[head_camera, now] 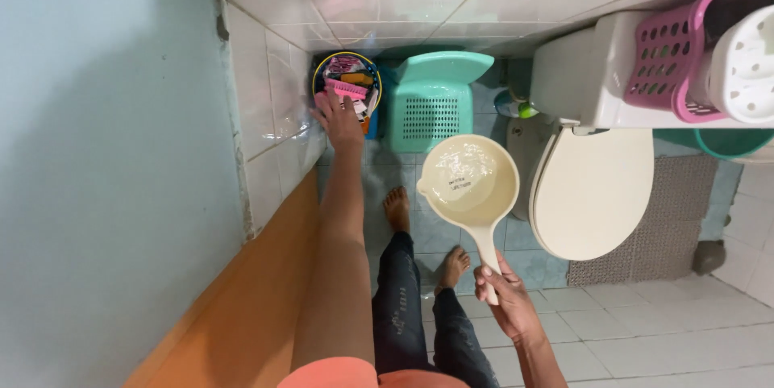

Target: The person scrubs the lower wall and floor tiles in a bathroom using a pink brush and water from a scoop. They repeatedly wet the brush, scrub the base of the walls, and pour water into the toilet bowl.

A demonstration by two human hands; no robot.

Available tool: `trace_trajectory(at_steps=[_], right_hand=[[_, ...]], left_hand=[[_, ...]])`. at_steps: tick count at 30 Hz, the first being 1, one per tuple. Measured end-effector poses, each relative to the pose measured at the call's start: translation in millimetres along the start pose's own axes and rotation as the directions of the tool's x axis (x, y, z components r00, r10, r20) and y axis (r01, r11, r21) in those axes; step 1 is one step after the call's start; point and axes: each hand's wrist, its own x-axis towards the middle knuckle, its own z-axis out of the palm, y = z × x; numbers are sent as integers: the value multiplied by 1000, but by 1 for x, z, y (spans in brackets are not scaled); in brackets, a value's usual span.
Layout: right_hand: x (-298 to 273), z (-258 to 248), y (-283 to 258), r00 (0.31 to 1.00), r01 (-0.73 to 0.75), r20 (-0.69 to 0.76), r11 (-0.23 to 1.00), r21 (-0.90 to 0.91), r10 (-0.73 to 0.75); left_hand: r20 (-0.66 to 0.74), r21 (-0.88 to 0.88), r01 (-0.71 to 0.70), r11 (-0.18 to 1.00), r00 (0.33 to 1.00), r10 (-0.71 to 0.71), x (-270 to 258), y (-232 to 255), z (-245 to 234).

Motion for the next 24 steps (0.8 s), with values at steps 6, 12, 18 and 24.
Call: trace_trajectory(at_steps=[6,12,18,24], right_hand=[[-12,-8,-4,1000,10,18,996,91,-12],[-19,-24,1,999,-4,44,999,42,2],[-18,-73,29,993,115,15,978,173,-120],[-53,-138,43,986,159,12,964,214,-166]], left_hand=[[-658,-101,-514,852,677,330,-69,-33,54],[281,-307,159,938,957,-70,-148,-38,49],[457,52,120,991,880,-130,-184,12,30],[281,429,-394,813,913,294,-239,130,31]])
